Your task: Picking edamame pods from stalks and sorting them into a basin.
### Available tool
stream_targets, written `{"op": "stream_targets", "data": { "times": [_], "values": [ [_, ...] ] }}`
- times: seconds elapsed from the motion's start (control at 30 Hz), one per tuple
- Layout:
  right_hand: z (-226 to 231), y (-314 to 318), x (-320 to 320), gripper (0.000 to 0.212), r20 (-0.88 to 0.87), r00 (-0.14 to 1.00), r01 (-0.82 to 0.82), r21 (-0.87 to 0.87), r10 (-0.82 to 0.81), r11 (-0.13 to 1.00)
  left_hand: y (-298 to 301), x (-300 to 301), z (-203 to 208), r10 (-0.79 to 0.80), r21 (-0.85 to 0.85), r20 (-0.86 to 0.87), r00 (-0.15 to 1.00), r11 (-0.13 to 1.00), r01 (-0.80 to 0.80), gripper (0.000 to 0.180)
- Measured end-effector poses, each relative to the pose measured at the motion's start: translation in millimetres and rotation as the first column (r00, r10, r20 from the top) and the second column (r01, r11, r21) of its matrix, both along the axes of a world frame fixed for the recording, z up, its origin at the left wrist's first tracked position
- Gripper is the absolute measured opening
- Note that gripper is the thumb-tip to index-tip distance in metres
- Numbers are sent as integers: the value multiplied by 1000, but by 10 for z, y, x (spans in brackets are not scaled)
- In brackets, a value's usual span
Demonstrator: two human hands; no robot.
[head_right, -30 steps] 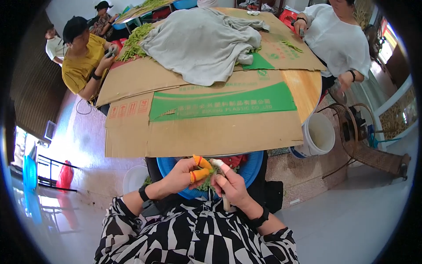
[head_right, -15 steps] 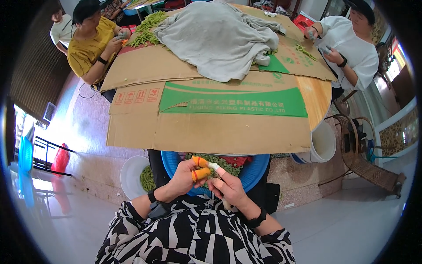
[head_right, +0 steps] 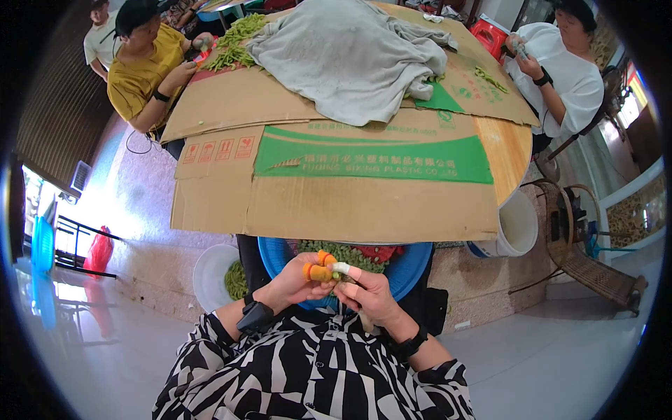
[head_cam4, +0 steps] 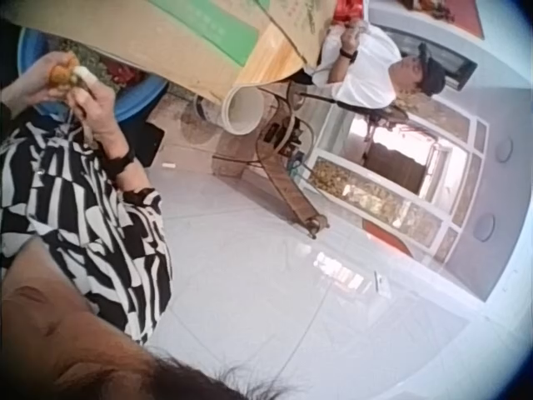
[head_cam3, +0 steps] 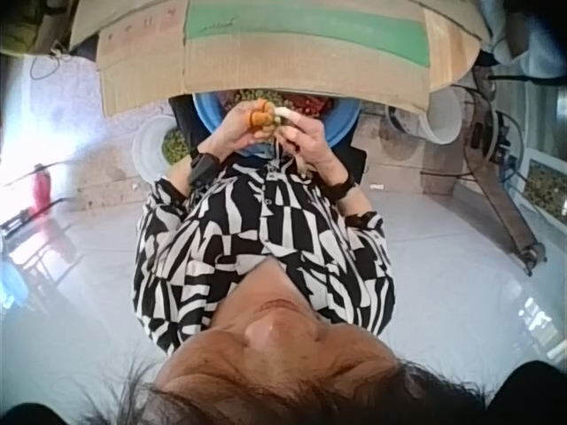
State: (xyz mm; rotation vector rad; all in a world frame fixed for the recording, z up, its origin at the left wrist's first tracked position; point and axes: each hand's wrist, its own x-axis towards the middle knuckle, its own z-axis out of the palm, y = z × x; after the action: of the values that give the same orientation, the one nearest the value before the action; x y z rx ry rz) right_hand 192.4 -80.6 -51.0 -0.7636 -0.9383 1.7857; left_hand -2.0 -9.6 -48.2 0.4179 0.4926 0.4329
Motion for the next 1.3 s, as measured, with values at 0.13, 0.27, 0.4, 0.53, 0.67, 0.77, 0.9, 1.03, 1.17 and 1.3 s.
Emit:
{"op": "stream_targets", "data": {
  "times": [0.13,0.27,0.4,0.53,0.67,0.77,0.9,1.03,1.17,1.3],
  "values": [
    [-135,108,-3,40,553,691,-90,704,-465,705,-20,33,-88,64,-152,5,998,986,-62,11],
    [-38,89,1,37,621,688,-68,571,-377,818,-58,52,-69,72,131,-189,979,990,-47,14],
    [-68,103,-13,28,553,750,102,444,-362,890,-34,45,-83,42,96,-193,980,995,-24,12],
    [-7,119,96,24,607,755,38,339,-250,940,11,33,-64,-54,307,-383,922,934,183,11],
    [-67,162,82,21,644,707,32,382,-291,924,11,13,-90,-31,428,-444,896,871,242,11],
    [-112,165,56,20,626,732,66,326,-268,943,-97,65,-169,61,368,-347,936,927,76,12],
    [-136,197,17,16,582,776,103,264,-244,959,-152,77,-231,134,346,-301,944,938,-22,13],
    [-19,226,81,9,421,907,50,-51,-24,997,-157,32,-247,117,167,-182,976,982,-86,14],
    [-22,210,108,9,370,929,43,-83,-10,996,-126,14,-187,95,58,-159,983,995,-86,12],
    [-17,197,63,10,435,897,105,-44,-75,994,-161,-30,-148,59,313,-334,941,948,52,14]
  ]
}}
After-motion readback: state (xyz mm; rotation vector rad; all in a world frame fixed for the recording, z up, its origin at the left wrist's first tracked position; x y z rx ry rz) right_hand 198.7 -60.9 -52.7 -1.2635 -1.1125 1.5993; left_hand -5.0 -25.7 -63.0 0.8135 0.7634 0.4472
